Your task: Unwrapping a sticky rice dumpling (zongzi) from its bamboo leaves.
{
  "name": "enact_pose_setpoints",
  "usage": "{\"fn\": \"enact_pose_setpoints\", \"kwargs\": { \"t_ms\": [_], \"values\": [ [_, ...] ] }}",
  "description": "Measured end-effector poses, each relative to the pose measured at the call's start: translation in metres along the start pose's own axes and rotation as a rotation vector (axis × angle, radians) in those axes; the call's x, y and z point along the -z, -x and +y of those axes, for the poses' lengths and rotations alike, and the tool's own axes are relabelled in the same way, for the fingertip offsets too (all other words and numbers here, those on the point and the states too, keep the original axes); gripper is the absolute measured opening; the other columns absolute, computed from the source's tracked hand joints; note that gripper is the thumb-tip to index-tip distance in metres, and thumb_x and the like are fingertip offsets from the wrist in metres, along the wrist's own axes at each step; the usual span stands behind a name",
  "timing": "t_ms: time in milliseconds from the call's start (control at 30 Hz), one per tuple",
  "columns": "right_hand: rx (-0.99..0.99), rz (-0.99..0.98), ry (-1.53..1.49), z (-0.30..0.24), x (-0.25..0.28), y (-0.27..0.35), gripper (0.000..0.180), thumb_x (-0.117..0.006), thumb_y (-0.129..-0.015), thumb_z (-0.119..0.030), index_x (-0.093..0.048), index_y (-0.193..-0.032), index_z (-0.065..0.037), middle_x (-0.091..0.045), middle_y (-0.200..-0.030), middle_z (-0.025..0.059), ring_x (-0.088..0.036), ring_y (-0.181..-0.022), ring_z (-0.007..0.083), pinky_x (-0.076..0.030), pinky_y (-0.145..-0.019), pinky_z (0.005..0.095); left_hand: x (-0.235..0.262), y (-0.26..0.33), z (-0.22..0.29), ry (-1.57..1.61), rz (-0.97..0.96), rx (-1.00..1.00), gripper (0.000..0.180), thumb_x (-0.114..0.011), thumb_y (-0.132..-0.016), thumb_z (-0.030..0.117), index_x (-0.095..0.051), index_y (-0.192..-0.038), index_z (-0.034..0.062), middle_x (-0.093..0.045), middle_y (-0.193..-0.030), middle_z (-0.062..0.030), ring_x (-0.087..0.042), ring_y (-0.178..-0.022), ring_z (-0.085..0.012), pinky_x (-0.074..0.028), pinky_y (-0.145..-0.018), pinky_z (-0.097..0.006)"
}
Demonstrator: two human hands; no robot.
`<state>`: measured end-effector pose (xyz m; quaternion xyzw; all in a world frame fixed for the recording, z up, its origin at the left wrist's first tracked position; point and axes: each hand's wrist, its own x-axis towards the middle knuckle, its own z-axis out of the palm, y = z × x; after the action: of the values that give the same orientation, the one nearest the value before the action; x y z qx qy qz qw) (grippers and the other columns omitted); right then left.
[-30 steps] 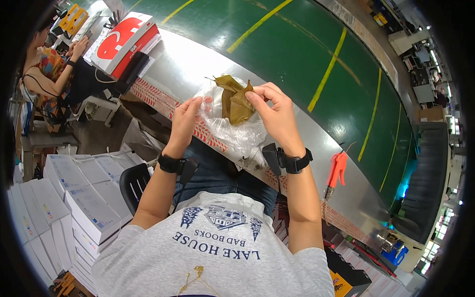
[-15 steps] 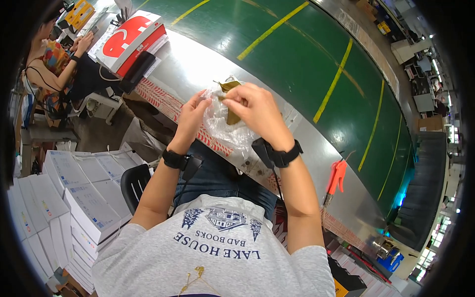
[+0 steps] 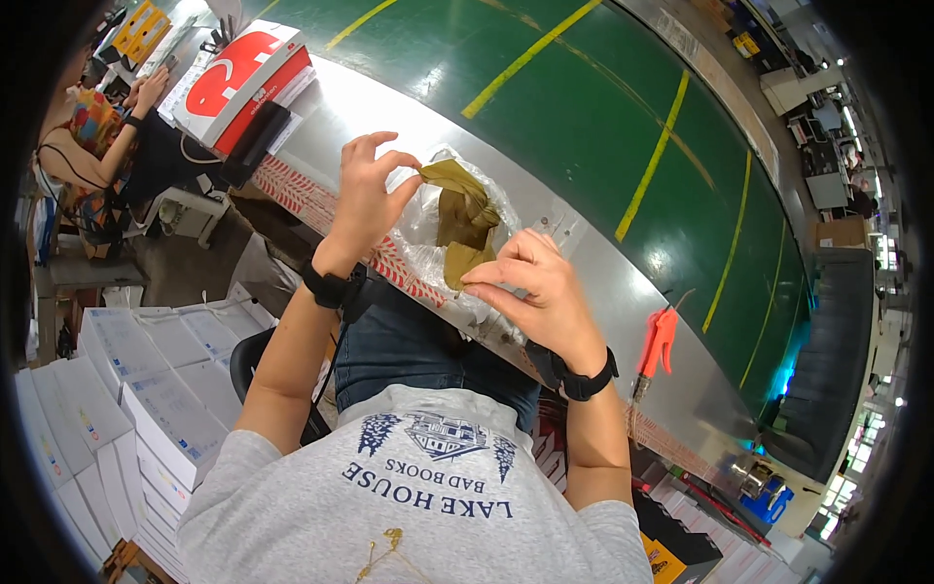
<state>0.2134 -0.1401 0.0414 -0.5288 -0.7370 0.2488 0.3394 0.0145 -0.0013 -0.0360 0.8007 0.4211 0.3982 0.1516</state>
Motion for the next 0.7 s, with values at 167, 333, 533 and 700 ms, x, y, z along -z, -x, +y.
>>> {"fn": "enact_pose_setpoints", "kwargs": {
  "t_ms": [167,333,533,700],
  "values": [
    [0.024,0.03,-0.032,0.003,-0.003,0.003,0.017,-0.077,-0.069,-0.011,-0.072,-0.085,-0.014,-0.05,-0.069,0.0002,-0.048,-0.068,0.0169,-0.035,-0.067,0.0304,0.01,-0.002,0.002,0.069,-0.004,-0.024,0.01,-0.072,-0.072,0.008,-0.067,-0.08,0.008,-0.058,-0.111,-0.011,-0.046,-0.11,-0.0319,-0.038,-0.093,-0.042],
    [0.027,0.052,0.0,0.005,-0.005,-0.002,0.016,-0.075,-0.071,-0.009,-0.071,-0.086,-0.013,-0.055,-0.07,0.0001,-0.05,-0.068,0.0166,-0.035,-0.066,0.0296,0.023,-0.001,0.016,0.118,-0.046,-0.142,0.009,-0.071,-0.073,0.006,-0.065,-0.079,0.0062,-0.058,-0.111,-0.0089,-0.045,-0.115,-0.0323,-0.038,-0.095,-0.041],
    [0.016,0.159,0.027,0.0,-0.012,-0.011,0.013,-0.073,-0.074,-0.008,-0.069,-0.086,-0.011,-0.058,-0.072,0.0012,-0.052,-0.069,0.0172,-0.036,-0.067,0.0296,0.033,-0.006,0.037,0.168,-0.104,-0.155,0.008,-0.069,-0.073,0.006,-0.062,-0.077,0.0055,-0.058,-0.112,-0.0075,-0.044,-0.118,-0.0327,-0.038,-0.095,-0.042],
    [-0.099,0.292,-0.017,-0.004,-0.021,-0.02,0.013,-0.071,-0.076,-0.008,-0.068,-0.088,-0.01,-0.06,-0.076,0.0021,-0.052,-0.068,0.0174,-0.038,-0.07,0.0298,0.036,-0.008,0.051,0.215,-0.129,-0.194,0.008,-0.068,-0.072,0.006,-0.062,-0.076,0.0059,-0.057,-0.109,-0.0073,-0.045,-0.116,-0.0329,-0.036,-0.095,-0.045]
  ]
}}
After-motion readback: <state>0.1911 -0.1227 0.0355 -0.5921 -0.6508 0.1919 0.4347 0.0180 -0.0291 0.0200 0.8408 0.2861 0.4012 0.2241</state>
